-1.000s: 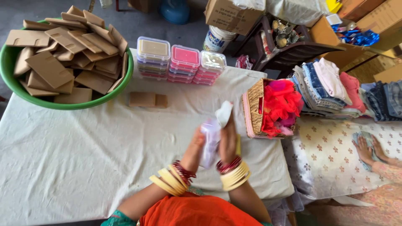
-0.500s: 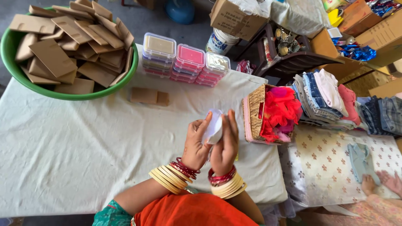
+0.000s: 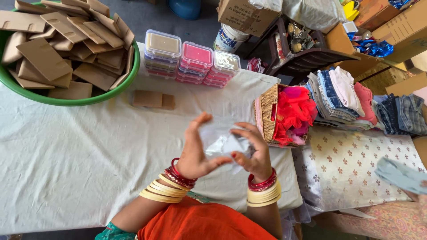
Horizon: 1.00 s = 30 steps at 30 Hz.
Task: Wrapping bars of soap in pink paper and preparing small plastic containers.
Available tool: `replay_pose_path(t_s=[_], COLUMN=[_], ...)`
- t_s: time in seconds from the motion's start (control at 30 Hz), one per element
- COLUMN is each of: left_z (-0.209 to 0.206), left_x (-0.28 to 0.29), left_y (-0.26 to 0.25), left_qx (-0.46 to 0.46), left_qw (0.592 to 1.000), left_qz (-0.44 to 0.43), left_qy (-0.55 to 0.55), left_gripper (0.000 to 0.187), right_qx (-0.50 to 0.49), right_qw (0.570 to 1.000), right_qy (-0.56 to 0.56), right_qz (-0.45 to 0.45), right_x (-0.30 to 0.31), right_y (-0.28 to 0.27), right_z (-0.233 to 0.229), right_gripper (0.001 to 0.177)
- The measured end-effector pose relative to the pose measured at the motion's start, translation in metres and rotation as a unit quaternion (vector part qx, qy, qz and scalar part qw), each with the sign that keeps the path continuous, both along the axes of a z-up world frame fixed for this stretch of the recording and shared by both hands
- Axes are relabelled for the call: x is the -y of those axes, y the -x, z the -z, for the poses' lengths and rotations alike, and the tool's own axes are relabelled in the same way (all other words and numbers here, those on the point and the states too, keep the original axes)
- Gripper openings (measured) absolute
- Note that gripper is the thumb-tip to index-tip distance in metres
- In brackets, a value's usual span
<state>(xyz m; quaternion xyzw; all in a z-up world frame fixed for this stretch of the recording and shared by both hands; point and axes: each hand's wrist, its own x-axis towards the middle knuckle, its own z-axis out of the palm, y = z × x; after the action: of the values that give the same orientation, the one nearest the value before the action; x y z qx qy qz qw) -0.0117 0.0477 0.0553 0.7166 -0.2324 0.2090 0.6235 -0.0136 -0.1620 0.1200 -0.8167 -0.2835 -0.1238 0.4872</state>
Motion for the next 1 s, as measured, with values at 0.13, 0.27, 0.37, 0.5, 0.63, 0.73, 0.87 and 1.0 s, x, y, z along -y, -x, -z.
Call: replay_pose_path(t_s=[0.13, 0.27, 0.37, 0.5, 0.63, 0.73, 0.87, 1.0], left_z=[0.021, 0.047, 0.04, 0.024, 0.064, 0.059, 0.037, 0.051], left_x=[0.021, 0.05, 0.052, 0.044, 0.055, 0.052, 0.041, 0.039], left_y=[-0.003, -0.007, -0.007, 0.002, 0.01, 0.012, 0.005, -0.011], left_qx=[-0.044, -0.142, -0.155, -0.131, -0.119, -0.169, -0.174, -0.249], left_qw=[0.984, 0.875, 0.814, 0.865, 0.913, 0.906, 0.848, 0.751], left_qz=[0.013, 0.233, 0.293, 0.284, 0.282, 0.302, 0.333, 0.318], left_qy=[0.17, 0.399, 0.478, 0.392, 0.272, 0.246, 0.374, 0.523], left_gripper=[0.129, 0.124, 0.113, 0.101, 0.094, 0.092, 0.095, 0.094], right_qx=[-0.067, 0.002, 0.111, 0.154, 0.219, 0.137, -0.1, 0.104], right_qw=[0.931, 0.963, 0.986, 0.978, 0.966, 0.985, 0.964, 0.98], right_qy=[-0.356, -0.251, -0.005, 0.103, 0.094, -0.004, -0.204, -0.069], right_qz=[0.05, 0.099, 0.124, 0.102, 0.102, 0.102, 0.138, 0.158], right_x=[-0.017, -0.038, -0.056, -0.063, -0.058, -0.049, -0.038, -0.078], right_y=[0.008, 0.013, 0.023, 0.025, 0.007, -0.01, -0.026, 0.004], right_z=[0.025, 0.06, 0.066, 0.039, 0.002, 0.008, 0.074, 0.079], right_gripper=[0.067, 0.063, 0.057, 0.062, 0.058, 0.052, 0.056, 0.063])
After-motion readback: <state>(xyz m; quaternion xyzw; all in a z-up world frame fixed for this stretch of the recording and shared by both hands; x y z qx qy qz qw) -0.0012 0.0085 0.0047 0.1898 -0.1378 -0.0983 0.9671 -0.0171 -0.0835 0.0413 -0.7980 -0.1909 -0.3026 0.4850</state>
